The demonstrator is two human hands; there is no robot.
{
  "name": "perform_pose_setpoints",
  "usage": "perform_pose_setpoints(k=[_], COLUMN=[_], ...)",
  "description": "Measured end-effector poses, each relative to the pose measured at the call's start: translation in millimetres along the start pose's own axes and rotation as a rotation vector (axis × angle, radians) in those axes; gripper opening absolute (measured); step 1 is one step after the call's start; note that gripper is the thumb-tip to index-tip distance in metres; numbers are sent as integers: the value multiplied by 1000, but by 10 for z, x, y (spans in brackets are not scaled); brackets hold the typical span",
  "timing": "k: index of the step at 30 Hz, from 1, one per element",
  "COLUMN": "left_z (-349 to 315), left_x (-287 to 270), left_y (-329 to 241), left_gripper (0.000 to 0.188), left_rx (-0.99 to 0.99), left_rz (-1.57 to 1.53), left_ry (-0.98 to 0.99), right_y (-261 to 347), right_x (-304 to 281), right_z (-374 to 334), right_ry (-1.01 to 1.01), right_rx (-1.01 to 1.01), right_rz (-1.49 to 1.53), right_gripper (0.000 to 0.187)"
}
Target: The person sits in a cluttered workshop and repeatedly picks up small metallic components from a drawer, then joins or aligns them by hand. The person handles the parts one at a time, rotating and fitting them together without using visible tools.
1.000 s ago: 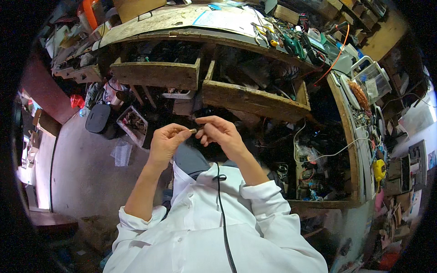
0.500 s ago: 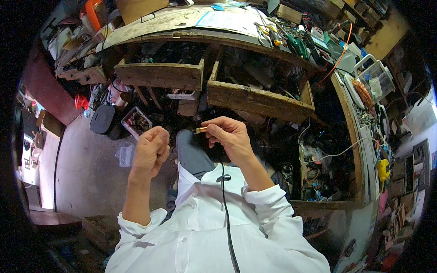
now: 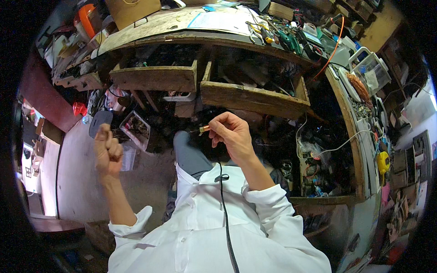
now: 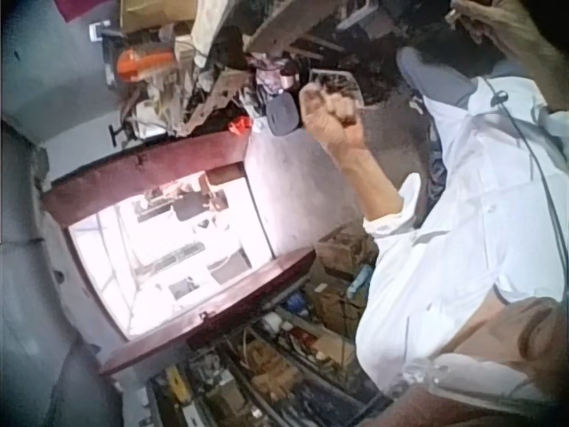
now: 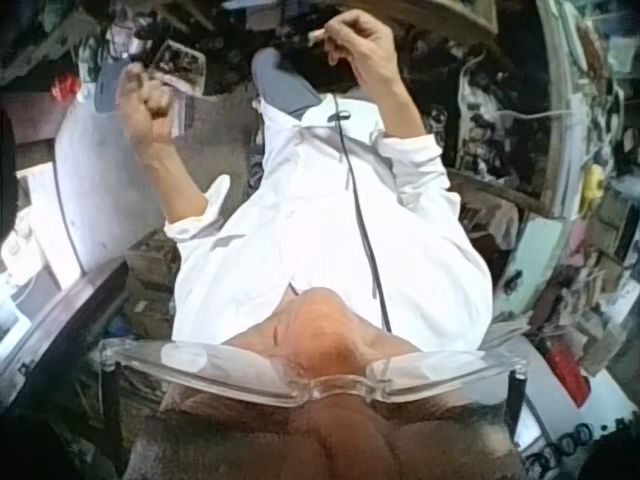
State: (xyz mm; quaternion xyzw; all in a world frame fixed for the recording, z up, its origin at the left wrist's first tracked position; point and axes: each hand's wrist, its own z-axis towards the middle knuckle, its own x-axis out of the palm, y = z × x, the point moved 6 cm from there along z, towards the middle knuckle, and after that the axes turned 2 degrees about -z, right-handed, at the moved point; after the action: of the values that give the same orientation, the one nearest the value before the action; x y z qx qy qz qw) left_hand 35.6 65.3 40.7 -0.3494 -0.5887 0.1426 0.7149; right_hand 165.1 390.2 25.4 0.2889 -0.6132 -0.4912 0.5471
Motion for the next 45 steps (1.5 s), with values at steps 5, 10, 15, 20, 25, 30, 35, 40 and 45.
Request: perform_pose_setpoints(k=[5,10,15,20,25,30,35,40,45], left_z=[82,-32,-23,-116,-229,-228,-167,-59,8], left_x=[-731,-1048,-1029,117,871,707,568,253,-77], left_y=[-667,-1149,-855,265,882,956,632,185,-111], left_gripper=[24,22,26,48,55,32,34,31,29], left_rx=[156,424,422,44,-226,-273,-112,127,334], left_rz=[-167,-153,47,281,716,591,273,177,250], left_ry=[18,-381,-413,16,509,466,327,52,-176], right_y=[44,47,65,93,83,79,54,37,25], right_x=[-66,-38,172,443,569,446,318,253,185], right_z=[16,44,67,55,28,44,41,25,-5], right_ry=[-24,1,58,147,204,137,103,88,80], right_rx=[-38,-49,-24,-9,12,2,19,41,39], right_rz=[-7,28,20,-42,-86,-83,16,51,77], right_gripper=[14,12,12,14,13,13,12,12,12])
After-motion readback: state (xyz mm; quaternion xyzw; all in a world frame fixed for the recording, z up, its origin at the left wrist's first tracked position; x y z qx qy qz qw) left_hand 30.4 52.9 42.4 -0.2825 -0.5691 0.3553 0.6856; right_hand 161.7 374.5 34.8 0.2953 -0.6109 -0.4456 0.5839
